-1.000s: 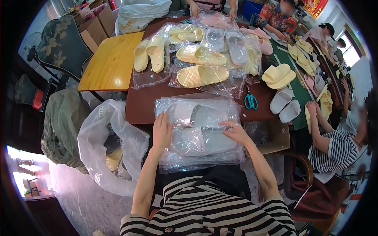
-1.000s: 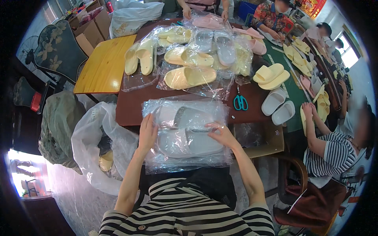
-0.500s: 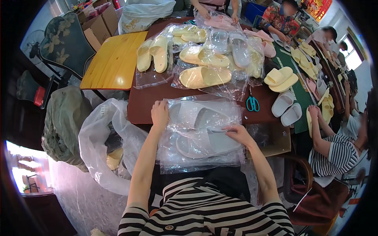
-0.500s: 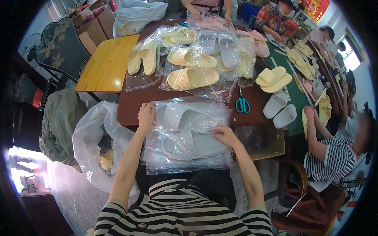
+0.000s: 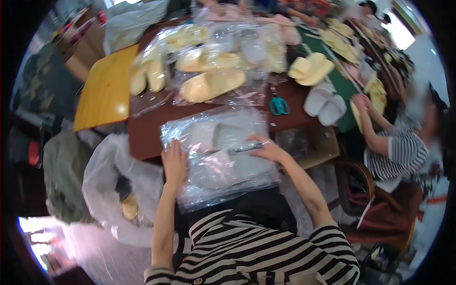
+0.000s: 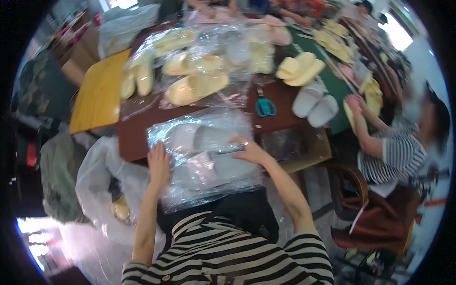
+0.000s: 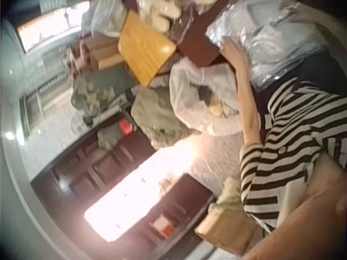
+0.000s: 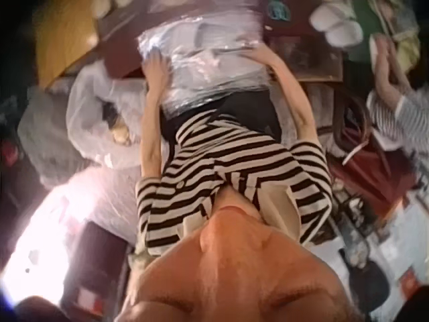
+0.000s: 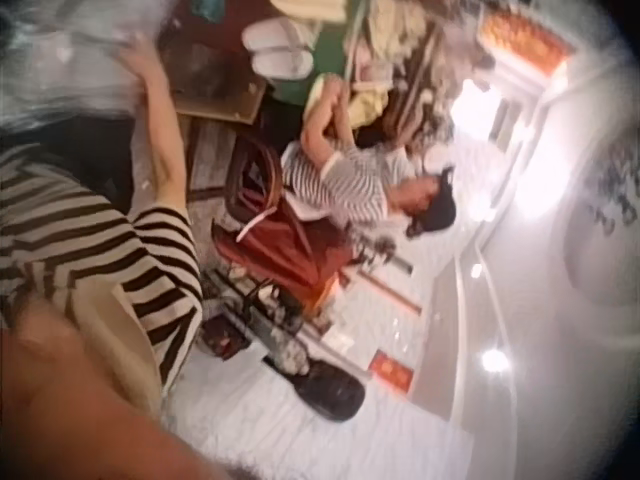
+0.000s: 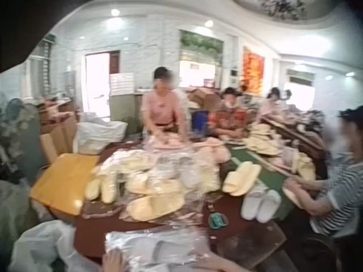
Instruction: The person packages pairs of yellow, grey, and black slippers into plastic bags, using shears to trim the excess plastic. They smooth the bags over the footwear and place the finished items into a large white sack.
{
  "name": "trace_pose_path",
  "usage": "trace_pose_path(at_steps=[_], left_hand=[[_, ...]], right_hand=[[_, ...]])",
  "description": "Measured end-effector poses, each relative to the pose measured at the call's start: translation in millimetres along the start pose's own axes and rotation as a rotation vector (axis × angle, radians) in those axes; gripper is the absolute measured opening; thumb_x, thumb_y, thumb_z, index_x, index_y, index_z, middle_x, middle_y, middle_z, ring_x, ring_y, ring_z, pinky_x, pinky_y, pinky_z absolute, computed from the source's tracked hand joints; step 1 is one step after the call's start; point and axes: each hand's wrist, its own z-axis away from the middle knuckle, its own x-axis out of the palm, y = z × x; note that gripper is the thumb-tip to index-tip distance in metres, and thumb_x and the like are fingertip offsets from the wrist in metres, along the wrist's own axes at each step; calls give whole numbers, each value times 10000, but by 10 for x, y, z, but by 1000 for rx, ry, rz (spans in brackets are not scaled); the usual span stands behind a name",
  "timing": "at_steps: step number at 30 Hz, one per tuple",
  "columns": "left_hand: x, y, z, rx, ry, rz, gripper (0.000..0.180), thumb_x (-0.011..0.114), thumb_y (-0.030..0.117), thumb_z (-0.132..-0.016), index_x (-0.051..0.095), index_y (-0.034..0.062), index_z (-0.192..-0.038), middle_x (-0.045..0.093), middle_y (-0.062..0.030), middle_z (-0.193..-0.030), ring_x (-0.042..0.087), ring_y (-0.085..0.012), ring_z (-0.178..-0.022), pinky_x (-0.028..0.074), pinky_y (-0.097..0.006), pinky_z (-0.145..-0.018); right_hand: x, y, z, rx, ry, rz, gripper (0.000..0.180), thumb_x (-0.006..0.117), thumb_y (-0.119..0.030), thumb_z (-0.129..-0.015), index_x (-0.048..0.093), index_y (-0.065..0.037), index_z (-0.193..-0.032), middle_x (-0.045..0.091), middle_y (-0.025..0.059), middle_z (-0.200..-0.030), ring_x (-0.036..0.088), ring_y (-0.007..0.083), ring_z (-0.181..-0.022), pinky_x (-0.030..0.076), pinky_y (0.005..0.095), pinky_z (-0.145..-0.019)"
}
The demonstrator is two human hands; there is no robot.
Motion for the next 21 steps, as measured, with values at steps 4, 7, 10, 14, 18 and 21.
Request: trace_pose_path(at_steps=[4, 7, 10, 14, 18, 21], left_hand=[[70, -39, 117, -35, -21, -107, 614, 417, 302, -1022, 251, 14, -1538, 252, -144, -1608, 207, -343, -1486, 119, -515, -1203], [69, -33, 130, -8, -22, -129, 605, 401, 310, -1034, 244, 24, -1543, 215, -132, -1623, 172, -315, -1502, 106, -510, -1206], [101, -46, 125, 26, 25, -104, 610, 405, 333, -1035, 251, 29, -1541, 229, -136, -1618, 185, -321, -1496, 113, -512, -1204], [49, 15, 91, 24, 14, -57, 611, 414, 339, -1033, 258, 33, -1539, 246, -140, -1609, 194, -329, -1492, 116, -519, -1201], [35, -10, 86, 26, 27, 2, 620, 474, 320, -1017, 273, 38, -1531, 280, -146, -1590, 205, -340, -1486, 118, -524, -1200], [-40, -59, 76, -3, -6, 137, 621, 529, 316, -993, 315, 40, -1507, 315, -153, -1567, 232, -348, -1473, 120, -527, -1198]], right_hand=[[-135, -73, 131, 28, 98, -87, 500, 796, -122, -757, 601, -89, -1216, 617, 30, -1021, 573, 128, -870, 490, 303, -776], [-436, -123, 436, -33, 167, -137, 386, 794, -84, -765, 612, -76, -1105, 595, 8, -1010, 556, 93, -792, 473, 258, -716], [-915, -202, 977, 77, 228, -136, 360, 792, -62, -765, 618, -79, -1080, 581, -6, -1004, 557, 79, -798, 467, 244, -700], [-1525, -254, 1816, 273, 387, -30, 342, 783, -39, -777, 595, -89, -1058, 577, -33, -950, 546, 61, -825, 457, 223, -719], [-1728, 147, 2238, 197, 765, -211, 355, 778, -41, -796, 578, -97, -1084, 571, -9, -930, 530, 70, -818, 439, 226, -704], [-1755, 405, 2039, 195, 1147, -228, 363, 774, -53, -812, 562, -95, -1104, 571, 10, -947, 527, 88, -863, 433, 231, -742]])
